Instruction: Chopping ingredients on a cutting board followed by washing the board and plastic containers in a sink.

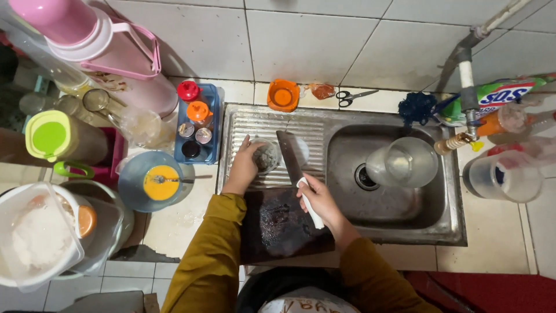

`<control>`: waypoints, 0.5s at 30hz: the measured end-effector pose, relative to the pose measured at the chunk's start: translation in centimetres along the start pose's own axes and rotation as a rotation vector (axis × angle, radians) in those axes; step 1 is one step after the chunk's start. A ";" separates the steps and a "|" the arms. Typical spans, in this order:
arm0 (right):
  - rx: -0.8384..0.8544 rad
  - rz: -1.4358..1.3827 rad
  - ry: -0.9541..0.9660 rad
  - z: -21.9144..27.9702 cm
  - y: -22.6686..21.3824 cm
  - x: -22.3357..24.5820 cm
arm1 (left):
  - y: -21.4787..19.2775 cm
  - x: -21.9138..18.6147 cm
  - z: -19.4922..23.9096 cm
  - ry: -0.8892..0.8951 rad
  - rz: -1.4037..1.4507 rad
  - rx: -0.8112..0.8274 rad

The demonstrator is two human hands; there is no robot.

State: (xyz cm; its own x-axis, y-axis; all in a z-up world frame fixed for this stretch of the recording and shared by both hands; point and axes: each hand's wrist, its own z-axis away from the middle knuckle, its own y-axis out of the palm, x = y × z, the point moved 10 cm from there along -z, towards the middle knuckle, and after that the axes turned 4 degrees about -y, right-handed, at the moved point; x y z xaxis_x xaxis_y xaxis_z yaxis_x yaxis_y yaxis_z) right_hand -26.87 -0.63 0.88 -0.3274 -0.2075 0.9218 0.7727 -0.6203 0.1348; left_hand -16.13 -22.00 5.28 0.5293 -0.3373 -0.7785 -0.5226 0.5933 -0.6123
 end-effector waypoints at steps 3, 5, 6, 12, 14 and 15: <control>0.010 -0.003 0.004 -0.2 -0.2 0.0 | 0.7 1.6 -0.9 -0.047 -0.124 0.007; 0.014 -0.007 0.005 -0.1 -0.2 0.3 | 1.7 3.2 -1.6 -0.065 -0.250 0.013; 0.025 -0.002 0.011 -0.1 -0.1 0.5 | 2.8 4.0 -1.8 -0.062 -0.391 0.061; 0.051 0.020 0.044 0.5 -0.4 1.0 | 2.2 -0.1 1.2 0.135 -0.578 0.114; 0.055 0.021 0.047 0.7 -0.6 1.3 | 1.2 -1.4 2.6 0.279 -0.536 0.016; 0.054 0.023 0.054 0.7 -0.8 1.3 | -0.2 -0.5 3.0 0.261 -0.408 -0.134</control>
State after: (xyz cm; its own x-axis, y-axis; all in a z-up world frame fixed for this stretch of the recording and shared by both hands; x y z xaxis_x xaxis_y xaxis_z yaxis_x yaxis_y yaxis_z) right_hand -27.50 0.13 2.21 -0.3366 -0.2626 0.9043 0.8079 -0.5738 0.1341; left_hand -14.26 -19.79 6.18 0.5326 -0.7040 -0.4697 -0.3977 0.2818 -0.8732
